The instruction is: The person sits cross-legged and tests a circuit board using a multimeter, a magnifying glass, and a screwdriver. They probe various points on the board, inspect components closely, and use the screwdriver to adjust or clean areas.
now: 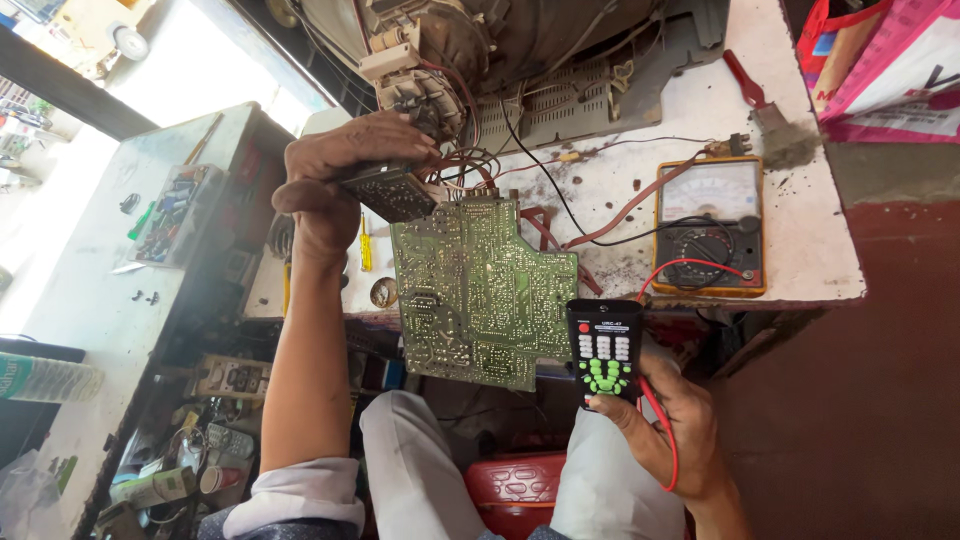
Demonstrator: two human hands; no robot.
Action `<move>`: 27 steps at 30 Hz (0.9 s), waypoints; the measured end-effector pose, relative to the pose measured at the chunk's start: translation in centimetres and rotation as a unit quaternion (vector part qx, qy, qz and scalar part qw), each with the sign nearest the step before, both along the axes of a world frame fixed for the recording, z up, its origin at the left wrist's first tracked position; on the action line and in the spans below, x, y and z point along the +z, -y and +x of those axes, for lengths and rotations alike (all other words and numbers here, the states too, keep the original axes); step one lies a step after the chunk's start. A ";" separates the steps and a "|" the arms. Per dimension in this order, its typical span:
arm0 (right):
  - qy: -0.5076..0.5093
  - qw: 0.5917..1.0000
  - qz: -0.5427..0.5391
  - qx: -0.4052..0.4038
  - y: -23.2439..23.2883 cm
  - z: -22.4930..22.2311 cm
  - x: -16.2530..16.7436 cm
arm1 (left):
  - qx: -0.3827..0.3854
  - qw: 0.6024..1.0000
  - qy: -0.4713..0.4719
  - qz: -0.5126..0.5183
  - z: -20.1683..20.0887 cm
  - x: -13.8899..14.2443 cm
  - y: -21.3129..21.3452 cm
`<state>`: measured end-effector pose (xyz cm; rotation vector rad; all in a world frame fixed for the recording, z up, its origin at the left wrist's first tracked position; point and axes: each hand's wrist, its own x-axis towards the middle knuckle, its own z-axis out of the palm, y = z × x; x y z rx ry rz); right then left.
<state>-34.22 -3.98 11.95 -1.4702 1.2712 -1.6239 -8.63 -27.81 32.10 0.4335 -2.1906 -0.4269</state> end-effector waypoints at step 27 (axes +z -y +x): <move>-0.007 0.999 0.018 0.040 0.9 2.4 0.0 | 0.027 0.999 -0.026 -0.020 -0.4 -0.8 -0.3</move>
